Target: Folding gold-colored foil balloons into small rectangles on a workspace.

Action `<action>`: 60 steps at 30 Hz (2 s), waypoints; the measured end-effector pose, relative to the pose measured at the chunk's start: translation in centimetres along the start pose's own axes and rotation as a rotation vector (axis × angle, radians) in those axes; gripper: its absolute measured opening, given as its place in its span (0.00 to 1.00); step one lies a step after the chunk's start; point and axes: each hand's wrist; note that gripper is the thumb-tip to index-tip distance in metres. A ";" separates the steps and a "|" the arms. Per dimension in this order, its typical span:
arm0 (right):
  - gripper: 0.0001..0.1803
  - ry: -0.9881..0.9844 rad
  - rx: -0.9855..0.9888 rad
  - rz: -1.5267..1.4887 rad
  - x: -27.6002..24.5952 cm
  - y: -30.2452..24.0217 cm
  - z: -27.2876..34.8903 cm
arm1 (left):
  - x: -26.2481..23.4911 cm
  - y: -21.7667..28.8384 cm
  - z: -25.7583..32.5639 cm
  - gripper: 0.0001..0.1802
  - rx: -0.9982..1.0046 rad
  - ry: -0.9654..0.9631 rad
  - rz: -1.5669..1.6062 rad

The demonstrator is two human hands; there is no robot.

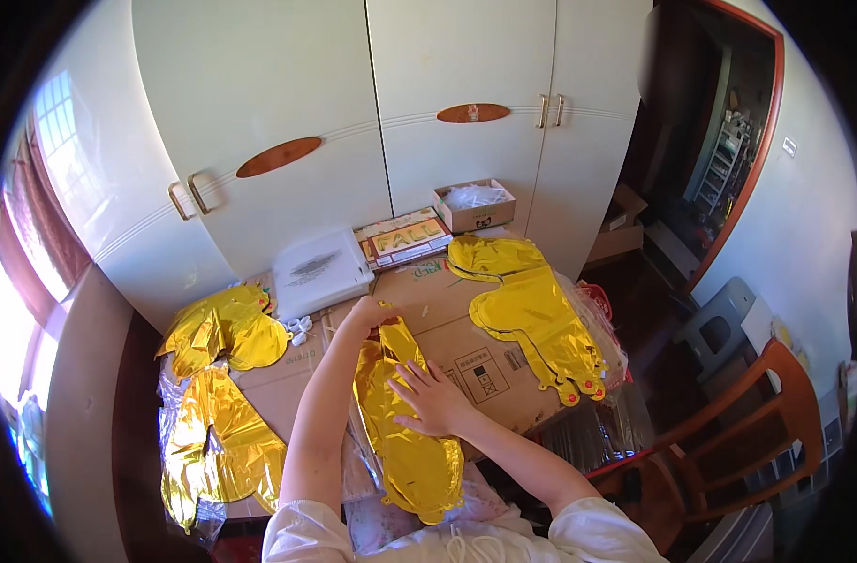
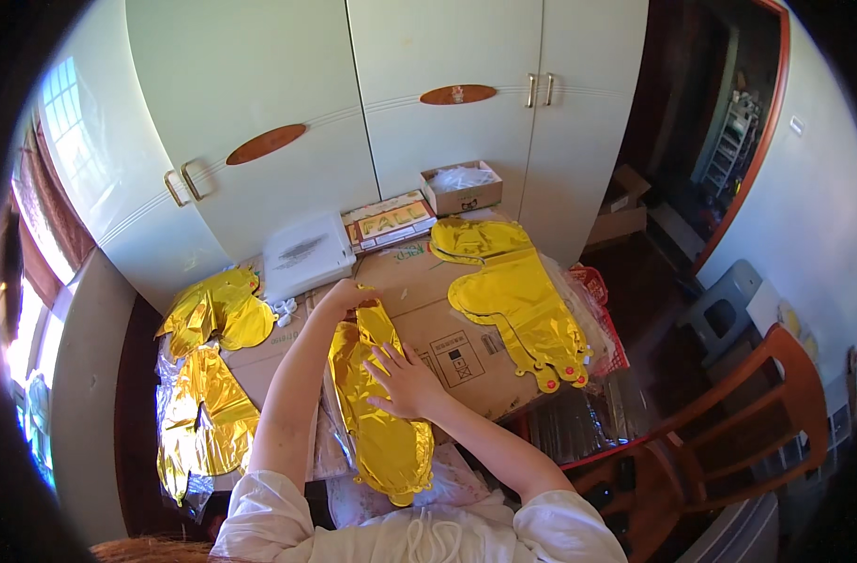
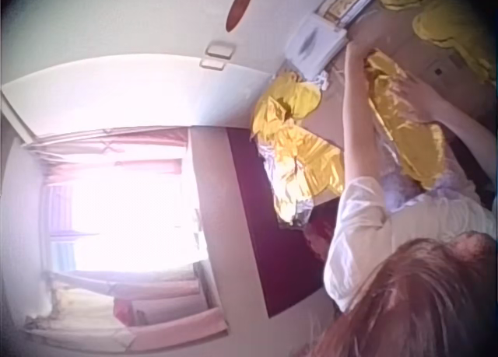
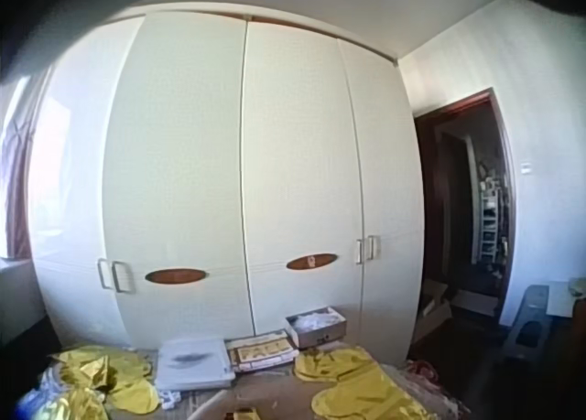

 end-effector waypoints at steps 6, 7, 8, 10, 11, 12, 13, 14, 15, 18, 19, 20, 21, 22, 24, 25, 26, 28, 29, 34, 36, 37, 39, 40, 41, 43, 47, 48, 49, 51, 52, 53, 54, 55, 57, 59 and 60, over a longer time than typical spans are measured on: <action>0.40 0.010 -0.018 -0.002 0.2 0.1 0.0 | 0.0 -0.7 -1.3 0.18 0.129 0.097 -0.253; 0.40 0.013 -0.018 -0.003 0.2 0.1 0.0 | -0.1 -0.8 -1.2 0.18 0.147 0.129 -0.306; 0.40 0.016 -0.019 -0.004 0.2 0.1 0.1 | -0.1 -0.9 -1.3 0.18 0.163 0.145 -0.326; 0.40 0.017 -0.020 -0.007 0.2 0.0 0.0 | -0.1 -1.0 -1.3 0.18 0.193 0.176 -0.366; 0.40 0.015 -0.019 -0.010 0.1 0.0 0.0 | -0.1 -1.1 -1.2 0.19 0.199 0.196 -0.378; 0.40 0.012 -0.020 -0.012 0.0 0.0 -0.1 | -0.2 -1.2 -1.1 0.19 0.206 0.216 -0.389; 0.40 0.034 -0.023 -0.006 0.2 0.1 0.1 | 0.2 -0.9 -0.6 0.19 0.216 0.229 -0.403; 0.39 0.056 -0.027 -0.001 0.4 0.3 0.2 | 0.5 -0.5 -0.1 0.19 0.231 0.264 -0.432; 0.39 0.078 -0.031 0.006 0.5 0.4 0.2 | 0.7 -0.2 0.5 0.19 0.247 0.300 -0.460; 0.40 0.058 -0.034 0.000 0.4 0.2 0.0 | 1.0 -0.4 1.8 0.21 0.358 0.489 -0.559; 0.40 0.042 -0.031 -0.002 0.3 0.0 -0.2 | 1.2 -0.9 2.1 0.22 0.406 0.562 -0.593; 0.40 0.023 -0.019 -0.001 0.0 0.1 -0.1 | 1.9 -0.9 3.1 0.22 0.504 0.565 -0.622; 0.40 0.003 -0.007 0.000 -0.1 0.1 0.0 | 2.6 -0.9 4.1 0.23 0.602 0.566 -0.648; 0.40 0.007 -0.002 0.002 -0.1 0.2 0.1 | 3.0 -0.7 5.5 0.23 0.702 0.572 -0.675; 0.40 0.015 0.002 0.003 0.1 0.2 0.1 | 3.8 -1.7 6.7 0.23 0.823 0.381 -0.736; 0.40 0.030 -0.009 -0.001 0.1 0.2 0.0 | 4.5 -2.6 7.1 0.24 0.863 0.365 -0.770; 0.40 0.010 0.000 -0.021 0.0 0.2 -0.1 | 5.0 -3.4 7.5 0.24 0.903 0.348 -0.802; 0.40 -0.027 0.014 -0.050 -0.6 0.2 -0.3 | 4.9 -4.1 7.6 0.28 0.774 0.274 -0.930; 0.39 0.002 0.008 -0.053 -0.6 0.1 -0.3 | 4.9 -4.3 7.6 0.29 0.741 0.272 -0.945; 0.30 0.219 -0.105 -0.330 0.8 1.8 -0.1 | 5.4 -4.6 7.3 0.33 0.735 0.267 -0.946; 0.25 0.247 -0.088 -0.496 0.7 2.6 0.5 | 5.5 -4.7 7.2 0.34 0.745 0.274 -0.947; 0.23 0.223 -0.042 -0.578 -0.5 2.7 1.0 | 5.6 -4.8 7.4 0.34 0.742 0.301 -0.978; 0.20 0.225 0.003 -0.577 -1.9 3.4 2.5 | 6.2 -4.6 7.8 0.35 0.747 0.342 -1.036; 0.20 0.207 -0.024 -0.512 -2.2 3.5 3.2 | 6.1 -4.6 7.9 0.36 0.740 0.344 -1.039; 0.20 0.190 -0.051 -0.446 -2.5 3.6 3.9 | 6.1 -4.6 7.9 0.36 0.734 0.346 -1.043; 0.21 0.150 -0.114 -0.315 -2.5 3.4 4.5 | 6.0 -4.8 7.8 0.37 0.733 0.355 -1.043; 0.24 0.087 -0.193 -0.140 -1.3 2.4 5.7 | 6.2 -5.0 7.5 0.39 0.744 0.370 -1.038; 0.25 0.079 -0.197 -0.117 -0.8 2.3 5.9 | 6.2 -5.0 7.5 0.39 0.745 0.370 -1.039; 0.26 0.112 -0.212 -0.107 -0.5 2.2 6.0 | 6.2 -5.0 7.5 0.39 0.742 0.370 -1.034; 0.27 0.125 -0.217 -0.061 -0.5 1.7 6.1 | 6.2 -5.0 7.5 0.40 0.736 0.371 -1.023; 0.27 0.130 -0.216 -0.037 -0.6 1.6 6.1 | 6.2 -4.9 7.6 0.40 0.729 0.373 -1.027; 0.27 0.118 -0.225 -0.022 -0.7 1.6 6.1 | 6.2 -4.8 7.7 0.41 0.722 0.374 -1.031; 0.27 0.106 -0.234 -0.006 -0.9 1.6 6.1 | 6.2 -4.7 7.8 0.41 0.716 0.376 -1.035; 0.27 0.096 -0.243 0.011 -1.0 1.6 6.1 | 6.2 -4.5 8.0 0.42 0.693 0.375 -1.044; 0.28 0.095 -0.250 0.016 -0.9 1.7 6.4 | 6.2 -4.1 8.4 0.43 0.646 0.371 -1.062; 0.29 0.098 -0.257 0.016 -0.8 1.7 6.7 | 6.1 -4.0 8.3 0.44 0.633 0.359 -1.055; 0.29 0.101 -0.258 0.015 -1.0 1.7 6.9 | 6.0 -3.9 8.2 0.45 0.627 0.352 -1.052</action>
Point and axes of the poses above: each hand's wrist, its own z-axis away from the middle knuckle, its own x-axis out of the palm, y = z × x, and after that the axes turned 10 degrees about -x, right-handed
